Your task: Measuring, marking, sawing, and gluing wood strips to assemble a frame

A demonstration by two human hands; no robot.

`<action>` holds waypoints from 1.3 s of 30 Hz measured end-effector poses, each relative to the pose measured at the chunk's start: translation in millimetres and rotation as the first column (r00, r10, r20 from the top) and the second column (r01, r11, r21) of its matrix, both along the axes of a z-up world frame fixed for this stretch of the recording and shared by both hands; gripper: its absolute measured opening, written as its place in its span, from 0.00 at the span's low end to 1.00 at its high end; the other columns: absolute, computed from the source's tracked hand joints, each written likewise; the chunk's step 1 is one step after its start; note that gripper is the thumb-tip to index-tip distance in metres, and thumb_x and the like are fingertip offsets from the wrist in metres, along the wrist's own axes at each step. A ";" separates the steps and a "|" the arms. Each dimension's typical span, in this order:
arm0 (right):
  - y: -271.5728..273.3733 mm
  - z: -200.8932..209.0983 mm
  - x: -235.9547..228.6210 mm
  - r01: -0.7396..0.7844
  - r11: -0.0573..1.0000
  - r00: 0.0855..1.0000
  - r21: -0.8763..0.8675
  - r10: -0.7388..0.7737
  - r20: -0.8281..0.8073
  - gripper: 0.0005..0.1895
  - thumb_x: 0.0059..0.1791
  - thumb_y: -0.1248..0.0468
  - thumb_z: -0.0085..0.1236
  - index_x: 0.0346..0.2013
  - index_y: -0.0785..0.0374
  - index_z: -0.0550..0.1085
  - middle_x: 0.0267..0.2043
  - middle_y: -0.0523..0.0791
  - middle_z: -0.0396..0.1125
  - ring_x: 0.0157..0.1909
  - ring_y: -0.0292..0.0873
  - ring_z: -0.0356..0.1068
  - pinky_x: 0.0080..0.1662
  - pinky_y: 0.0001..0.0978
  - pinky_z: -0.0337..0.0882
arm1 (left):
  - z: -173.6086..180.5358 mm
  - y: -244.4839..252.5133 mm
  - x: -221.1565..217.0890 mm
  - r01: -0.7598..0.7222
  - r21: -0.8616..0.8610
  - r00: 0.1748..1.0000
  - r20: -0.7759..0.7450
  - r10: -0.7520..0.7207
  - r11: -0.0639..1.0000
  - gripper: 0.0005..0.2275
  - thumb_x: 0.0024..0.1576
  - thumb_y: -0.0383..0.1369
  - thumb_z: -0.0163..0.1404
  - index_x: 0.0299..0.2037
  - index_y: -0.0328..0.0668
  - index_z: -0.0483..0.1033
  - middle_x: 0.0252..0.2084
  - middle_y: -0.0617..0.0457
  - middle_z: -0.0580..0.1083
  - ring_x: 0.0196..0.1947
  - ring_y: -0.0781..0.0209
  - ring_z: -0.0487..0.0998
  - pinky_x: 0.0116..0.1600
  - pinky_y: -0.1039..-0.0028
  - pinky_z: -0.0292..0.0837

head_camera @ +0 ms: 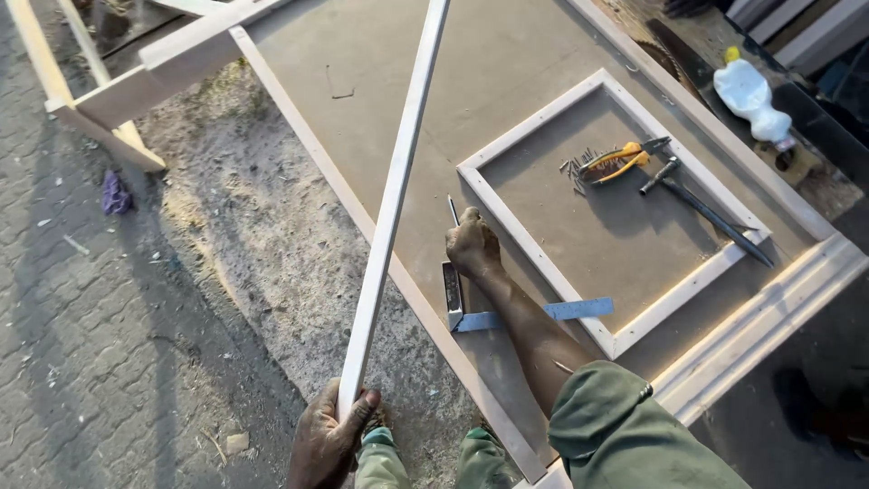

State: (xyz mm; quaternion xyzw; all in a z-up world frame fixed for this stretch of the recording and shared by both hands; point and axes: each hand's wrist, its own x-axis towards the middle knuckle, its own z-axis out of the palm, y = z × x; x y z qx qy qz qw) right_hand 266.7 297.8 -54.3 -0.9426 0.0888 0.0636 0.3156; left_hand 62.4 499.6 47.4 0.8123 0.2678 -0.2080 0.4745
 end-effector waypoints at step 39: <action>46.4 103.8 -89.0 0.464 0.879 0.765 -0.107 -0.459 -0.452 0.22 0.42 0.45 0.32 0.43 0.42 0.68 0.41 0.36 0.70 0.45 0.42 0.67 0.43 0.30 0.64 | -2.1 58.5 308.2 0.661 0.709 -0.261 0.523 -0.811 0.245 0.12 0.45 0.32 0.49 0.39 0.42 0.68 0.33 0.50 0.67 0.38 0.53 0.66 0.56 0.62 0.51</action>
